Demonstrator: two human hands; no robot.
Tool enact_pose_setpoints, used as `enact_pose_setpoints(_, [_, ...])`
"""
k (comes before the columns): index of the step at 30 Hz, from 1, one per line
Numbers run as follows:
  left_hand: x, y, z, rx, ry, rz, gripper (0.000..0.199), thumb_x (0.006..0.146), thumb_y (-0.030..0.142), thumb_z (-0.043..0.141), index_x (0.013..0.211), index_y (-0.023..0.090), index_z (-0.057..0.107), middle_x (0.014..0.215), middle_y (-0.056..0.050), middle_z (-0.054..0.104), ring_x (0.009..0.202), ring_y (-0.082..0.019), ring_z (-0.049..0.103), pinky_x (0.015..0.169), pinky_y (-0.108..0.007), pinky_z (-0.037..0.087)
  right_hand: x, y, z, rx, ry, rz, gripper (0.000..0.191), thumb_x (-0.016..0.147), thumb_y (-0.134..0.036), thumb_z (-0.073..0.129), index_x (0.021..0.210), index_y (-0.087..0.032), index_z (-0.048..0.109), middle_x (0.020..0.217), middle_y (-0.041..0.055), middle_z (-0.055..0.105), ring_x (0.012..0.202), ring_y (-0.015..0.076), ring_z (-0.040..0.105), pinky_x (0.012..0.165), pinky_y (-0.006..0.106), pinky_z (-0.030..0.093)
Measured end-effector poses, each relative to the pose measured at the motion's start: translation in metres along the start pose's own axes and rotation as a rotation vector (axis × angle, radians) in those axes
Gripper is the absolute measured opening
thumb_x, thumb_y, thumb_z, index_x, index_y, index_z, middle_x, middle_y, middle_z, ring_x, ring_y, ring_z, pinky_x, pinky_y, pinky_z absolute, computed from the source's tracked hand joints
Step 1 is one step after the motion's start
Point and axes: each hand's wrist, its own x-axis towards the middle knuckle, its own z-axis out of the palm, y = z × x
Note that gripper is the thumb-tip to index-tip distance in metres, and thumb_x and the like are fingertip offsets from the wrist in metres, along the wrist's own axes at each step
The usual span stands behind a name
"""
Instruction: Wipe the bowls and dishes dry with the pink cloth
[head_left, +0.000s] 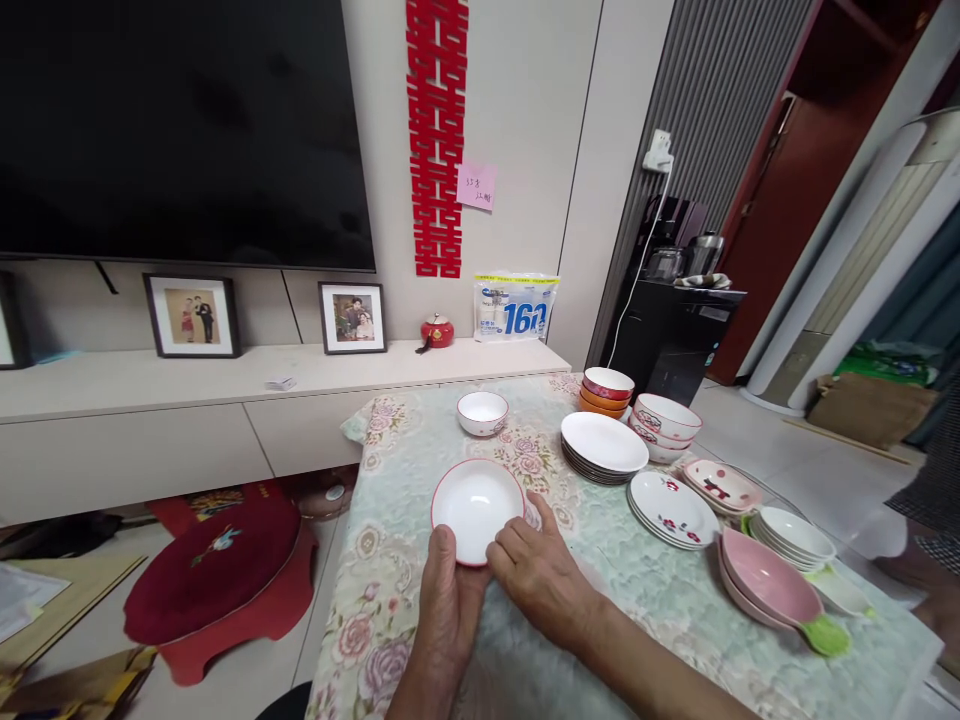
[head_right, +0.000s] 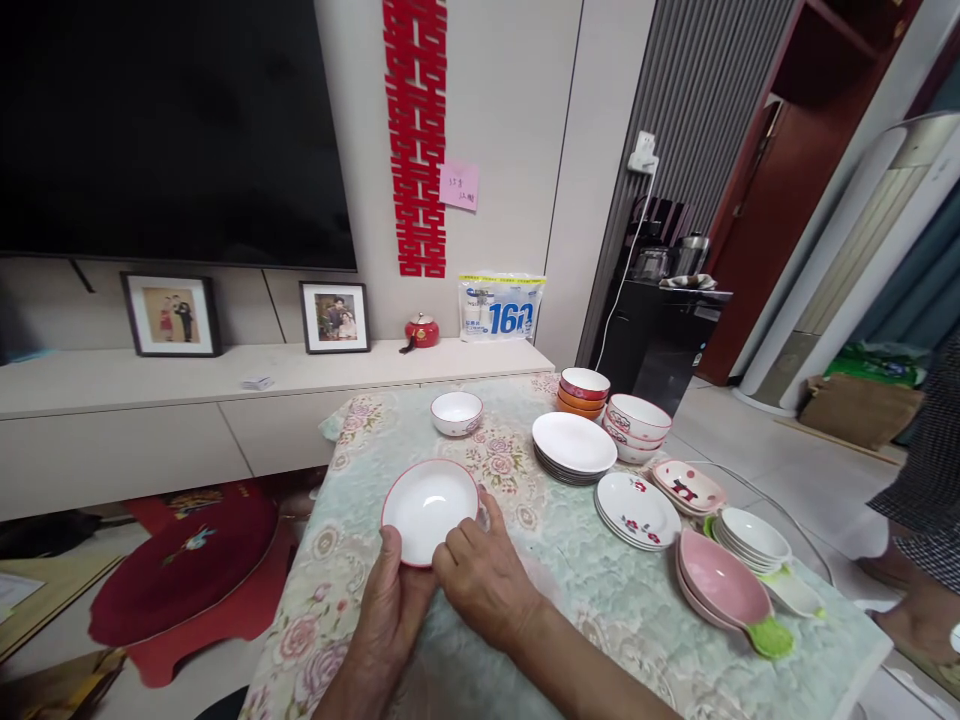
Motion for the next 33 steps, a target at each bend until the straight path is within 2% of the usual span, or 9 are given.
enact_pose_setpoints(5, [0.000,0.000,0.002,0.033,-0.080,-0.013,0.062,0.074,0.056,0.076,0.122,0.019,0.065,0.134,-0.015,0.062,0.129,-0.035,0.052,0.101,-0.050,0.051,0.001,0.017,-0.008,0.057,0.036,0.009,0.023,0.096,-0.008,0.042,0.081,-0.020,0.055,0.075,-0.0006,0.060,0.075,0.0163,0.052,0.112,0.052,0.018])
enact_pose_setpoints(8, [-0.001,-0.001,0.001,0.145,-0.027,-0.058,0.058,0.074,0.050,0.078,0.123,0.023,0.062,0.136,-0.013,0.059,0.121,-0.033,0.058,0.097,-0.052,0.053,0.002,0.036,-0.006,0.080,0.051,0.069,0.020,0.094,-0.007,0.044,0.083,-0.019,0.056,0.076,0.0002,0.061,0.077,0.0168,0.054,0.109,0.048,0.023])
enact_pose_setpoints(10, [0.000,-0.004,-0.003,0.247,0.024,-0.101,0.059,0.071,0.046,0.082,0.122,0.023,0.062,0.128,-0.013,0.061,0.108,-0.029,0.063,0.091,-0.048,0.057,0.006,0.054,-0.005,0.071,0.016,0.119,0.018,0.092,-0.006,0.046,0.087,-0.019,0.057,0.079,0.0014,0.064,0.080,0.0177,0.056,0.106,0.046,0.025])
enact_pose_setpoints(14, [0.003,-0.010,-0.007,0.394,0.096,-0.127,0.055,0.064,0.036,0.088,0.111,0.019,0.065,0.107,-0.010,0.066,0.093,-0.023,0.067,0.083,-0.039,0.059,0.023,0.104,-0.005,-0.014,-0.211,0.338,0.018,0.090,-0.008,0.051,0.099,-0.019,0.062,0.093,0.0048,0.070,0.094,0.0204,0.061,0.101,0.041,0.026])
enact_pose_setpoints(20, [0.000,-0.011,-0.002,0.405,0.147,-0.152,0.044,0.067,0.031,0.085,0.104,0.016,0.067,0.095,-0.009,0.069,0.086,-0.021,0.069,0.085,-0.037,0.059,0.057,0.191,0.005,-0.103,-0.275,0.557,0.015,0.091,-0.015,0.051,0.097,-0.016,0.065,0.094,0.0104,0.073,0.094,0.0251,0.063,0.087,0.039,0.028])
enact_pose_setpoints(23, [0.000,-0.011,0.000,0.404,0.173,-0.157,0.042,0.067,0.025,0.085,0.103,0.014,0.067,0.091,-0.008,0.068,0.083,-0.020,0.069,0.083,-0.037,0.060,0.070,0.222,0.019,-0.143,-0.324,0.646,0.016,0.092,-0.018,0.052,0.100,-0.016,0.066,0.102,0.0122,0.074,0.097,0.0261,0.063,0.086,0.040,0.028])
enact_pose_setpoints(27, [0.004,-0.011,-0.001,0.390,0.191,-0.181,0.042,0.063,0.022,0.086,0.099,0.014,0.068,0.087,-0.007,0.068,0.080,-0.019,0.069,0.080,-0.033,0.060,0.080,0.241,0.042,-0.179,-0.439,0.718,0.016,0.095,-0.024,0.055,0.102,-0.017,0.067,0.100,0.0079,0.072,0.098,0.0240,0.064,0.092,0.044,0.036])
enact_pose_setpoints(30, [0.009,-0.014,-0.004,0.376,0.204,-0.194,0.042,0.059,0.022,0.089,0.095,0.015,0.070,0.084,-0.005,0.068,0.076,-0.018,0.069,0.077,-0.031,0.059,0.083,0.244,0.060,-0.199,-0.525,0.740,0.025,0.096,-0.036,0.059,0.111,-0.016,0.065,0.109,0.0064,0.068,0.101,0.0222,0.064,0.093,0.046,0.048])
enact_pose_setpoints(33, [0.012,-0.019,-0.007,0.363,0.222,-0.164,0.041,0.057,0.023,0.090,0.093,0.016,0.071,0.082,-0.004,0.068,0.073,-0.016,0.068,0.072,-0.029,0.059,0.083,0.242,0.074,-0.208,-0.586,0.742,0.032,0.096,-0.037,0.061,0.120,-0.016,0.061,0.120,0.0082,0.064,0.103,0.0221,0.064,0.090,0.044,0.054])
